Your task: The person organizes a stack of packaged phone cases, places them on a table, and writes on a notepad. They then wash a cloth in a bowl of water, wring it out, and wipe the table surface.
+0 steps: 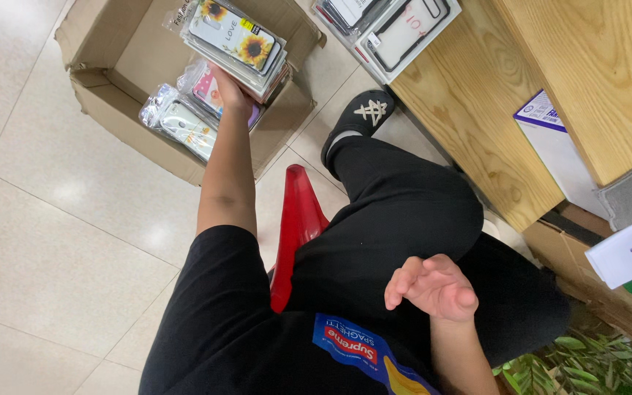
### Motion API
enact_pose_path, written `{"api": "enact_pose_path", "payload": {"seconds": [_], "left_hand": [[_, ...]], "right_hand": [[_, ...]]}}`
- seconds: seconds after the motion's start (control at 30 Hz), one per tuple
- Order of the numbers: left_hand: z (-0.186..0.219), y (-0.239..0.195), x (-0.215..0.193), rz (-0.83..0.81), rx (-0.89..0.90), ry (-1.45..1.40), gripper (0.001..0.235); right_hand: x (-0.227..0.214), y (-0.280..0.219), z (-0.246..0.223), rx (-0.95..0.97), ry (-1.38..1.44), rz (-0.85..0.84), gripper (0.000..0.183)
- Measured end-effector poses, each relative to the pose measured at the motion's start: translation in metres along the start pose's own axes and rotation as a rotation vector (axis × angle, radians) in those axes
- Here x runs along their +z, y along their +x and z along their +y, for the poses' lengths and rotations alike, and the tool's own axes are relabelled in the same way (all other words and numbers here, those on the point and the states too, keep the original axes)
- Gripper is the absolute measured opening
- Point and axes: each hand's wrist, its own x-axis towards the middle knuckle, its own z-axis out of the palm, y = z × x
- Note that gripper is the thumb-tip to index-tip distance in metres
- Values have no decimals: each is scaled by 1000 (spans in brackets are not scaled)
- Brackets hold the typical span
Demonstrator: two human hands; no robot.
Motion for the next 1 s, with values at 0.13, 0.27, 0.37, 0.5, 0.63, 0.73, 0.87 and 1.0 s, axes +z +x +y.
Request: {"api": "enact_pose_path", "payload": {"seconds": [0.13,0.27,0.37,0.5,0.63,0.73,0.87,1.0], "left_hand": [[7,4,5,675,18,421,49],[6,-36,23,490,259,203,73],[-3,-31,12,399,317,714,106],[-13,-29,-8,213,440,659,114],[-25,-41,-14,85,277,673,106],[-27,-35,-9,240,275,876,116],[-1,-12,1,397,604,1051,130],[40,22,4,279,580,1032,130]], "right_hand": [[-2,-1,0,-8,-36,-12,50],[1,-3,2,-29,-7,45,50],[-4,0,-1,-1,-18,-45,51],[-4,2,-1,-2,6,-51,51],[-3,4,3,-29,16,-57,50],[-13,0,12,-58,69,-67,54],[-19,-10,16,-100,115,-77,60],[-22,-17,19,-123,140,-72,60]]}}
